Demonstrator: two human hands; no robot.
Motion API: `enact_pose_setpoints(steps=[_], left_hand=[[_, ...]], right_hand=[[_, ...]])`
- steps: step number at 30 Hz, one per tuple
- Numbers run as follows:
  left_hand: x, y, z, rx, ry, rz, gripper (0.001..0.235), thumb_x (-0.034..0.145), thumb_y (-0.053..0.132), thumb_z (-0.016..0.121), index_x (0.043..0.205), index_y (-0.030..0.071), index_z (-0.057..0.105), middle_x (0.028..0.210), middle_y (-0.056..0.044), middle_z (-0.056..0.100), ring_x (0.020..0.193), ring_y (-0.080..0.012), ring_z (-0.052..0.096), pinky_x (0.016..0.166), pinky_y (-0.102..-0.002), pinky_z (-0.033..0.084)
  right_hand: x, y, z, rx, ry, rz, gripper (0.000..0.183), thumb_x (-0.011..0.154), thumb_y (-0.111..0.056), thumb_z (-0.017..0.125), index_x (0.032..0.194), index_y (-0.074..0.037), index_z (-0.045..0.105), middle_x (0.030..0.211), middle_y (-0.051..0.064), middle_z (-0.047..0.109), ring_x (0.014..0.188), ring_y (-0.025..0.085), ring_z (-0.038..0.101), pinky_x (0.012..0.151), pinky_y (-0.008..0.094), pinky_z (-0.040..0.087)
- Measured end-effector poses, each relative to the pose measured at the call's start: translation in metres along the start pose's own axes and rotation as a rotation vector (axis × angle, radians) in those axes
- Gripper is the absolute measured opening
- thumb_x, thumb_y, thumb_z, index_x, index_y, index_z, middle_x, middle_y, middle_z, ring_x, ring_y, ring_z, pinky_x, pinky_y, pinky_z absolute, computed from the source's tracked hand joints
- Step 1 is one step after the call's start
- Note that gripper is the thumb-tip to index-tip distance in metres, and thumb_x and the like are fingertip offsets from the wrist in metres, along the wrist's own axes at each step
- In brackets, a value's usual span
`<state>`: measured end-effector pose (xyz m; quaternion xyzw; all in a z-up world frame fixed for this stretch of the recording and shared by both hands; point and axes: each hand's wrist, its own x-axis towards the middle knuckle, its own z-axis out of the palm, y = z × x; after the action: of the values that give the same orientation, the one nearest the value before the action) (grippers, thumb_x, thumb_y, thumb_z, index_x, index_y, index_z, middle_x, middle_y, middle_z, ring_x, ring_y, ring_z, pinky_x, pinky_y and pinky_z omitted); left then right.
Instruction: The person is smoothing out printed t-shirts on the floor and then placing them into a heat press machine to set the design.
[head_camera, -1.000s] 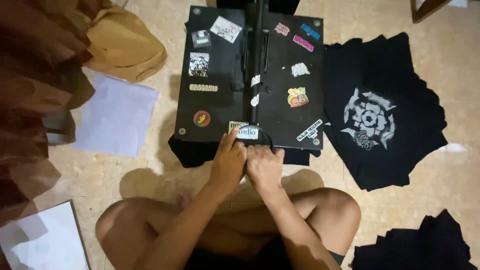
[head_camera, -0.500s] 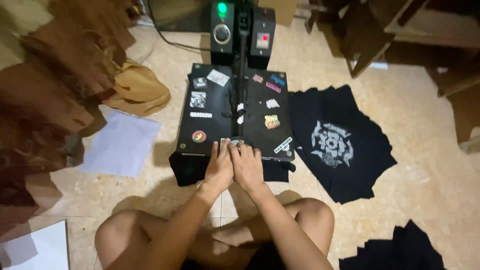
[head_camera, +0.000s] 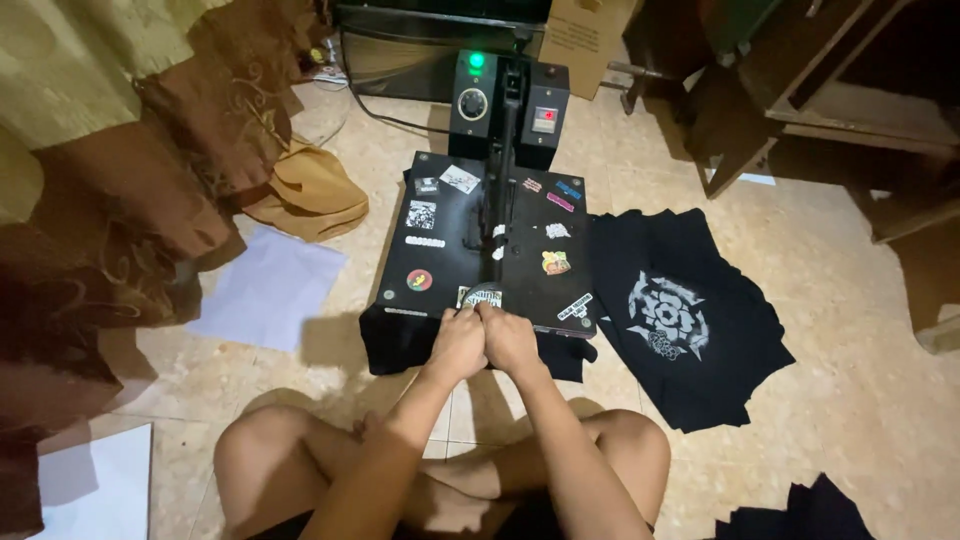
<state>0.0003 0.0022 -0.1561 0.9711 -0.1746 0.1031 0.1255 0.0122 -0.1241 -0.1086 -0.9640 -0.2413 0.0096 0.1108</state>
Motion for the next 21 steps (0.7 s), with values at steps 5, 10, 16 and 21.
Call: enact_pose_setpoints(steps=[5, 10, 16, 21], left_hand=[[-0.004, -0.001, -0.001, -0.004, -0.005, 0.019, 0.033, 0.059, 0.020, 0.070, 0.087, 0.003, 0.074, 0.087, -0.012, 0.070, 0.099, -0.0288, 0.061, 0.090, -0.048, 0.042], [-0.002, 0.001, -0.008, -0.019, -0.039, 0.002, 0.033, 0.062, 0.019, 0.068, 0.090, 0.002, 0.073, 0.089, -0.013, 0.070, 0.101, -0.0290, 0.062, 0.089, -0.047, 0.043], [-0.003, 0.003, -0.012, -0.066, -0.101, -0.024, 0.033, 0.064, 0.017, 0.066, 0.091, 0.000, 0.073, 0.091, -0.012, 0.069, 0.103, -0.0294, 0.059, 0.089, -0.046, 0.042], [-0.005, 0.006, -0.012, -0.021, -0.048, -0.026, 0.029, 0.066, 0.018, 0.065, 0.090, 0.004, 0.073, 0.090, -0.010, 0.069, 0.100, -0.0271, 0.060, 0.087, -0.045, 0.043]], right_hand=[[-0.005, -0.007, -0.015, 0.046, -0.033, 0.007, 0.023, 0.100, -0.030, 0.043, 0.110, -0.015, 0.056, 0.096, 0.009, 0.074, 0.094, 0.031, 0.075, 0.080, 0.046, 0.059], [-0.008, -0.014, -0.030, 0.101, -0.098, 0.034, 0.025, 0.101, -0.032, 0.039, 0.113, -0.015, 0.054, 0.102, 0.009, 0.073, 0.101, 0.031, 0.074, 0.084, 0.047, 0.058], [-0.010, -0.020, -0.043, 0.053, -0.122, 0.020, 0.025, 0.100, -0.027, 0.040, 0.116, -0.015, 0.054, 0.102, 0.010, 0.074, 0.099, 0.032, 0.075, 0.085, 0.047, 0.058], [-0.008, -0.016, -0.035, 0.067, -0.110, 0.029, 0.025, 0.099, -0.027, 0.041, 0.114, -0.015, 0.057, 0.101, 0.010, 0.075, 0.098, 0.031, 0.076, 0.084, 0.046, 0.059]])
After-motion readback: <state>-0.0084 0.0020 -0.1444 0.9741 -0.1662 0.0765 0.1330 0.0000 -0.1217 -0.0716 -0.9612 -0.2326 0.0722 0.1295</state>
